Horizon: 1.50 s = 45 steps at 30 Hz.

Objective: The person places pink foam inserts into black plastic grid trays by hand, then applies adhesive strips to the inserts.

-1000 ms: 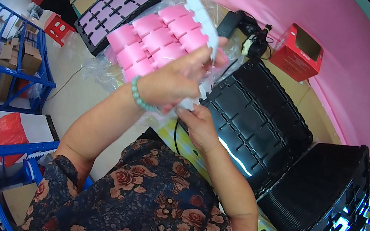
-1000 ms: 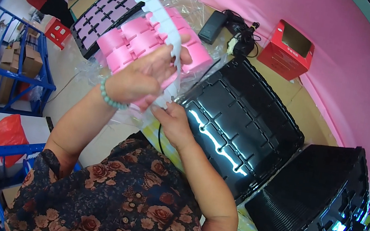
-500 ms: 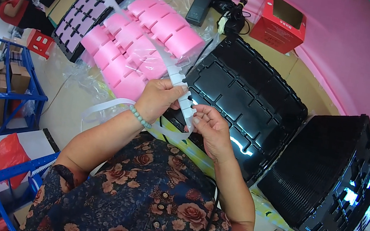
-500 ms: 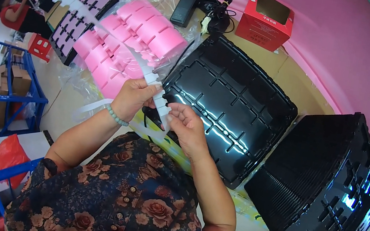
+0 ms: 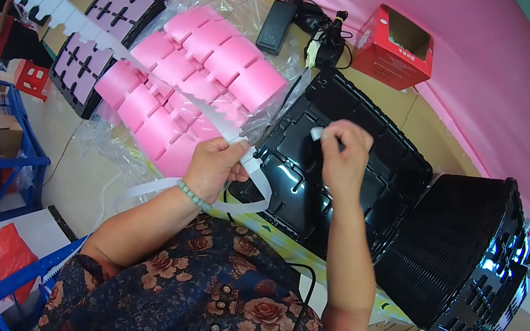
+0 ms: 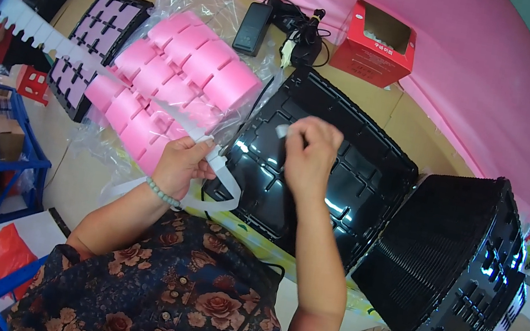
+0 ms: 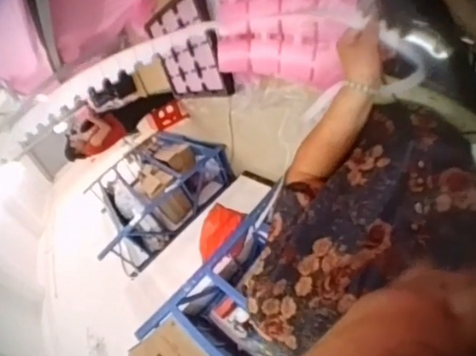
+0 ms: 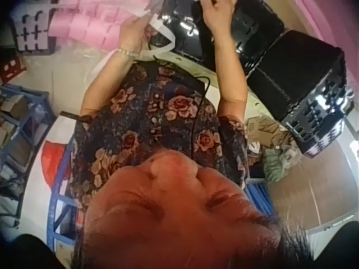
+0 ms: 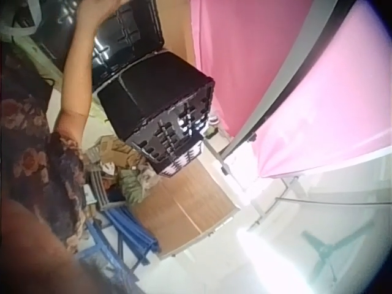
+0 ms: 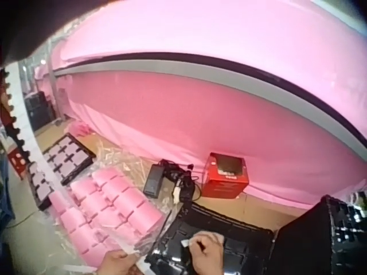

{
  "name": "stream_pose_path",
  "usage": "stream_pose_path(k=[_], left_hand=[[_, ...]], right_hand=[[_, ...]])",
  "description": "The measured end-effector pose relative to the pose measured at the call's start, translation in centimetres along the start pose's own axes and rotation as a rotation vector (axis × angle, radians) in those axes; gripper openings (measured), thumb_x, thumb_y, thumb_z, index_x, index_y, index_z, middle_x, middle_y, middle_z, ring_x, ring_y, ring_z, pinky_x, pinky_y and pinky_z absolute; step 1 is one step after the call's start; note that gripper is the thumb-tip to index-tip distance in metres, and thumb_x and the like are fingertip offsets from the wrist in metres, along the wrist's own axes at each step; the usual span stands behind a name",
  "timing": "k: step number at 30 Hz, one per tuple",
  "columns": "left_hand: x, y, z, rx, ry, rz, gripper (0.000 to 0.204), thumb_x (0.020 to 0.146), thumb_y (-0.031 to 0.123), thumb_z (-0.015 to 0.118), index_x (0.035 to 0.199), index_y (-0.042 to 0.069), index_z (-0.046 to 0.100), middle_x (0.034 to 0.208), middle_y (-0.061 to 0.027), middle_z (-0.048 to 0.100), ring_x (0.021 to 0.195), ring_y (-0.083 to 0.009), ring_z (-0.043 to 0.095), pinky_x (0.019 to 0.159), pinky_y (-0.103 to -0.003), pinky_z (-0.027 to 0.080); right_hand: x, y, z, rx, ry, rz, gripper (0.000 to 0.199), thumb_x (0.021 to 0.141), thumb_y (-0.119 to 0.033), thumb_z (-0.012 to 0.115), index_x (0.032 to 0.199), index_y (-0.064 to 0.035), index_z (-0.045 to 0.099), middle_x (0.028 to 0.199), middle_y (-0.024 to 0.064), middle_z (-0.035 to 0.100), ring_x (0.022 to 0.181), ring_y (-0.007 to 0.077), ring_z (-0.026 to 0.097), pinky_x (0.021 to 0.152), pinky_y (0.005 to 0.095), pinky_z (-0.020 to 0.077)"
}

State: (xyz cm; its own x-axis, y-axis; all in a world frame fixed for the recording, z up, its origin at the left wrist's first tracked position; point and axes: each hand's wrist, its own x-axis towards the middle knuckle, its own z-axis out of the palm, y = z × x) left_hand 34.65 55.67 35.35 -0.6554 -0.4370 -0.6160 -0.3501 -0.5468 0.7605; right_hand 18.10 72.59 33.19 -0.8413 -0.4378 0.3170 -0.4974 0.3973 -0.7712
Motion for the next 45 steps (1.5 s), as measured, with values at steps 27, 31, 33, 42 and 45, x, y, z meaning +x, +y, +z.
stream_pose_path(k=[27, 31, 33, 42, 45], left_hand=[[0.9, 0.5, 1.4, -0.023, -0.053, 0.041, 0.018, 0.097, 0.016, 0.064, 0.094, 0.0, 0.069, 0.077, -0.0081, 0.07, 0.06, -0.0126, 0.066, 0.056, -0.023, 0.054], [1.5, 1.0, 1.3, -0.015, -0.028, 0.002, 0.021, 0.098, 0.021, 0.063, 0.092, 0.001, 0.067, 0.076, -0.0075, 0.07, 0.059, -0.0129, 0.065, 0.055, -0.024, 0.055], [1.1, 1.8, 1.9, -0.008, -0.027, -0.032, 0.022, 0.098, 0.022, 0.063, 0.091, 0.002, 0.067, 0.075, -0.0072, 0.07, 0.059, -0.0129, 0.065, 0.056, -0.024, 0.055], [1.8, 3.5, 1.1, -0.153, -0.016, -0.063, 0.026, 0.099, 0.03, 0.061, 0.094, 0.005, 0.066, 0.075, -0.0047, 0.07, 0.06, -0.0119, 0.066, 0.054, -0.023, 0.054], [2.1, 3.5, 0.9, -0.161, -0.058, -0.05, 0.027, 0.099, 0.03, 0.061, 0.094, 0.005, 0.066, 0.074, -0.0044, 0.07, 0.06, -0.0114, 0.067, 0.053, -0.023, 0.054]], right_hand=[[7.2, 5.5, 4.6, -0.377, 0.037, -0.065, 0.008, 0.077, -0.008, 0.071, 0.083, -0.0089, 0.066, 0.093, 0.0068, 0.066, 0.101, 0.031, 0.056, 0.089, 0.0458, 0.041], [11.0, 4.4, 5.1, -0.276, 0.188, -0.029, 0.006, 0.081, -0.005, 0.066, 0.086, -0.0063, 0.063, 0.09, 0.0129, 0.066, 0.094, 0.0366, 0.059, 0.083, 0.0484, 0.0446], [13.1, 4.4, 4.8, -0.273, 0.154, 0.039, 0.021, 0.082, -0.004, 0.064, 0.103, -0.0039, 0.063, 0.095, 0.0178, 0.067, 0.098, 0.0403, 0.06, 0.086, 0.0485, 0.047], [2.8, -2.5, 2.4, 0.375, -0.02, 0.126, 0.026, 0.092, -0.006, 0.063, 0.117, 0.0001, 0.058, 0.115, 0.0175, 0.064, 0.108, 0.0236, 0.063, 0.09, 0.0347, 0.0501], [-4.3, -4.8, 3.4, 0.8, -0.09, 0.129, 0.038, 0.087, -0.002, 0.07, 0.12, -0.0005, 0.05, 0.122, 0.0135, 0.061, 0.11, 0.0204, 0.061, 0.097, 0.0344, 0.0481]])
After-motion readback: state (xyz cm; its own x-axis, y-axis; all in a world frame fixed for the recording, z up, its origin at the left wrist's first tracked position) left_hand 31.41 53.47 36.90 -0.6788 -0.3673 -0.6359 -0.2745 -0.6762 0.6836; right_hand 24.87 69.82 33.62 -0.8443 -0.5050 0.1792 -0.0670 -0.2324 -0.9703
